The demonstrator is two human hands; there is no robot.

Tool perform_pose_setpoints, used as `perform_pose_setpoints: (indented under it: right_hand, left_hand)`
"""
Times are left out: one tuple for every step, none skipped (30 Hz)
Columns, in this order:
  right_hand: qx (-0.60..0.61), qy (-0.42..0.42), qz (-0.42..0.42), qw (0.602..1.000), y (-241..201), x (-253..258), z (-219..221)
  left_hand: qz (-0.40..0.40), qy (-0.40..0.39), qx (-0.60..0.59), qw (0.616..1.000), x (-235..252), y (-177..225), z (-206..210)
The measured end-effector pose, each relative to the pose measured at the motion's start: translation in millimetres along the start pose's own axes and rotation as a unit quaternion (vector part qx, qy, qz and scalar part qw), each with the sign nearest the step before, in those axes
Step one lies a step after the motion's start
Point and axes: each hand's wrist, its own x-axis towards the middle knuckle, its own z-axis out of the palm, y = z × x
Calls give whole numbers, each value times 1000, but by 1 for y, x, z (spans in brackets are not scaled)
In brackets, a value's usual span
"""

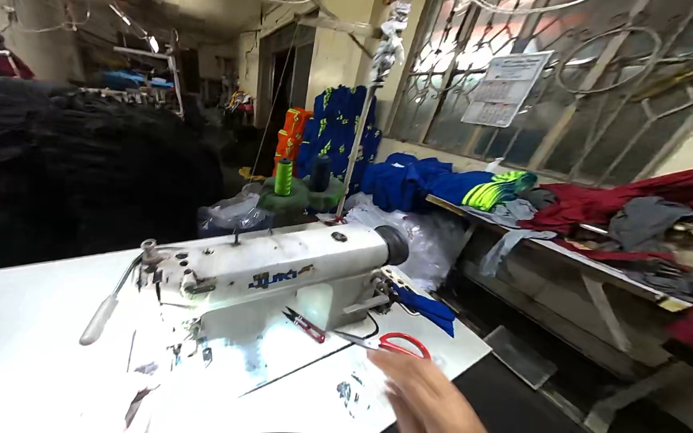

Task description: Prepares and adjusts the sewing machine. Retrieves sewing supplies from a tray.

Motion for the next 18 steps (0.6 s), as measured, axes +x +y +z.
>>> perform_pose_setpoints:
  right_hand:
    - [-80, -70, 78, 991, 38, 4, 14]
    - [-130, -133, 145, 972, 73, 3, 27]
    - [-159, -179, 195, 951, 102, -2, 37]
    - [-178, -209, 221, 936, 123, -7, 44]
    - [-188, -235, 237, 924, 137, -12, 48]
    - [-193, -249, 243, 918, 144, -16, 50]
    - [-192, -249, 240, 918, 149, -18, 52]
    - [-189, -247, 237, 921, 152, -17, 52]
    - [-183, -248, 237, 921, 155, -16, 52]
    - [-178, -257, 241, 919, 157, -13, 51]
    - [-175, -271, 247, 914, 159, -10, 49]
    - [-176, -283, 248, 910, 159, -8, 46]
    - [-178, -297, 257, 902, 158, -5, 43]
    - [-182, -313, 269, 892, 157, -3, 40]
    - [-186, -326, 281, 883, 156, -2, 37]
    - [-191, -336, 291, 875, 155, -1, 34]
    - [-199, -348, 301, 865, 152, 0, 31]
    - [-209, -357, 310, 856, 149, 1, 29]
  left_hand:
    - [2, 3, -7, 1000, 0, 1, 0]
    - [-2, 5, -11, 1000, 0, 1, 0]
    - [-12, 6, -13, 1000, 1, -2, 1]
    - [-22, 10, -18, 1000, 2, -1, 0]
    - [-38, 13, -27, 999, 4, 3, -3]
    - [-45, 26, -34, 998, 6, 6, -4]
    - [-63, 25, -52, 996, 9, 13, -9]
    - [-79, 24, -67, 994, 13, 16, -11]
    - [-84, 35, -64, 994, 18, 11, -7]
    - [-90, 41, -57, 993, 22, 7, -4]
    - [-95, 44, -52, 993, 26, 8, -2]
    - [-121, 26, -50, 991, 29, 13, -4]
    - [-143, 12, -47, 989, 31, 19, -7]
    - [-164, -5, -37, 986, 33, 27, -11]
    - [-177, -15, -27, 984, 36, 34, -13]
    - [-185, -24, -21, 982, 39, 40, -15]
    - [-190, -31, -19, 981, 41, 43, -15]
    - [-192, -32, -20, 981, 42, 44, -15]
